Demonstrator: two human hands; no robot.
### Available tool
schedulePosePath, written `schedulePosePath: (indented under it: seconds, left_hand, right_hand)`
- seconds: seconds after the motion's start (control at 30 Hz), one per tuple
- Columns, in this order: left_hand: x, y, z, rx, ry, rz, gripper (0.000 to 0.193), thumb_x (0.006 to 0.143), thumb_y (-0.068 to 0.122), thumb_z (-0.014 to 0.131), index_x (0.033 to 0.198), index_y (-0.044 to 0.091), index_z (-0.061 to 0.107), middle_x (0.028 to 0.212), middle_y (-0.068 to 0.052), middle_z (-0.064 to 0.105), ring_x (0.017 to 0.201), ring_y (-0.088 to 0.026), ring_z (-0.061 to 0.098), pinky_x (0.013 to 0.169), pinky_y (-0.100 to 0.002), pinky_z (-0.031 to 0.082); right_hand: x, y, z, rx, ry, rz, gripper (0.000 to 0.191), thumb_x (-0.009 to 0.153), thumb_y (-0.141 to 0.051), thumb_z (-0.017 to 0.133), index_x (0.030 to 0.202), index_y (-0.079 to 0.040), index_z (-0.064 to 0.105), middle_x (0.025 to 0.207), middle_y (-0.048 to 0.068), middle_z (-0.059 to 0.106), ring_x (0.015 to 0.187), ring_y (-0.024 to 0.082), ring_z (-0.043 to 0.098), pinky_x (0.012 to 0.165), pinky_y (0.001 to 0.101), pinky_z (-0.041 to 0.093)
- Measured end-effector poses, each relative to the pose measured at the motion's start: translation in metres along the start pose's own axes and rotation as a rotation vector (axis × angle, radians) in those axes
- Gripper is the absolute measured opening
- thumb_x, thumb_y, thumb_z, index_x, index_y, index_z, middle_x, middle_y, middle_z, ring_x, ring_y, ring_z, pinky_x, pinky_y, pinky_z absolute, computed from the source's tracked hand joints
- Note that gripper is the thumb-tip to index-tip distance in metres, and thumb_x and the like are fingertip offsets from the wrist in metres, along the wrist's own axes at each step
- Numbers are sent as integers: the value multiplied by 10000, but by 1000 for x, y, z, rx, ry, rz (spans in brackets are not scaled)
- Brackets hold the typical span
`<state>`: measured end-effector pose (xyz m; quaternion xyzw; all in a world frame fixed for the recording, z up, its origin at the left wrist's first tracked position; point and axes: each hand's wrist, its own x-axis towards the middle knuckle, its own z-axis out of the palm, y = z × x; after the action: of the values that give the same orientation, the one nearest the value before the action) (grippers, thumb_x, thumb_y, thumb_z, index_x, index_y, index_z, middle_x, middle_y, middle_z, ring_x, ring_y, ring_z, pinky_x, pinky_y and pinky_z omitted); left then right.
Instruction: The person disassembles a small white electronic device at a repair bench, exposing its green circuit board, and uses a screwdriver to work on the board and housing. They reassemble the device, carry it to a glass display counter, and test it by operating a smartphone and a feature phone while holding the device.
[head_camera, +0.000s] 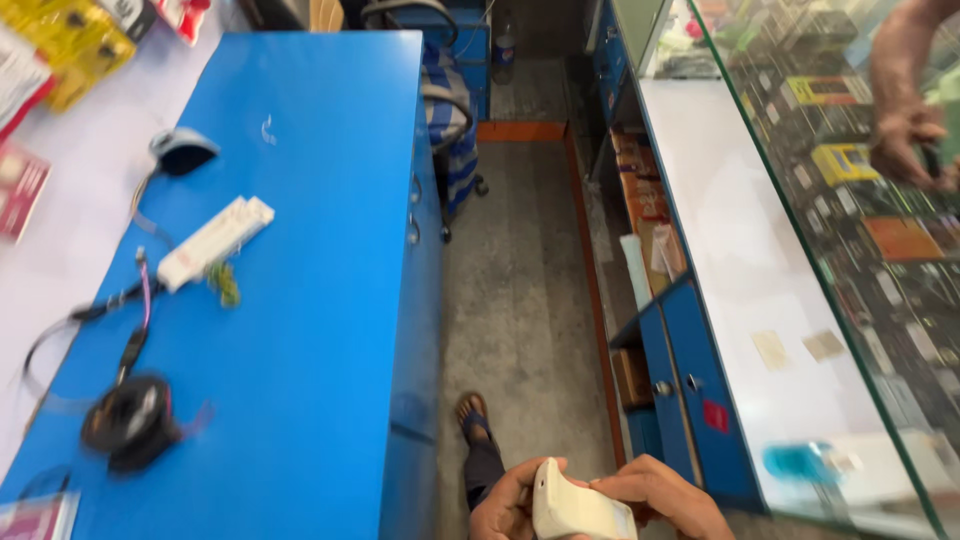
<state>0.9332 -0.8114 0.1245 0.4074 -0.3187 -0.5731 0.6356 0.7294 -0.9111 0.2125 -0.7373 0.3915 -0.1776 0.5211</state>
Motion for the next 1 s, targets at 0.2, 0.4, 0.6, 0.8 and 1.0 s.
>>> schedulePosePath:
  seconds: [0.2,0.4,0.6,0.8,1.0]
  left_hand:
    - [171,111,-16,-38,8,8,817,716,303,942,1344,-68,573,1141,-213,767,1136,-303,755,1045,-463,582]
    - [323,144,-34,-112,-11,-173,743,720,221,924,1312,-49,566,1071,-226,776,1088,-301,766,1048,-485,590]
    - [468,110,-63,-248,-91,-288,647,828,274,833,1312,-78,589,1097,-228,787,1105,-307,759,1083,-458,559]
    - [623,102,-57,17,-181,-222,630,819,244,803,1332,-23,555,1094,-215,741,1085,-300,731,1037,-484,576]
    - [797,119,-9,-61,-121,-261,564,887,327,753,1274,-54,604,1084,-231,775,1055,-305,767,1043,-460,596]
  right_hand:
    - [150,17,-45,281,70,-115,524,908,-242,759,1327,30,602,979,163,655,890,261,709,765,414,588]
    - [284,112,-97,179,93,-87,499,874,-210,735,1313,-30,580,960,115,682,739,203,675,648,383,594]
    - [402,175,-122,4,280,-339,371,899,-187,753,1219,-1,729,839,85,674,756,199,684,720,345,577]
    - [524,170,-207,105,238,-135,381,867,-187,749,1212,-27,725,758,71,647,657,189,661,644,322,543]
    - [657,181,-341,119,261,-146,373,866,-164,776,1211,-48,696,818,94,641,679,178,642,586,302,559]
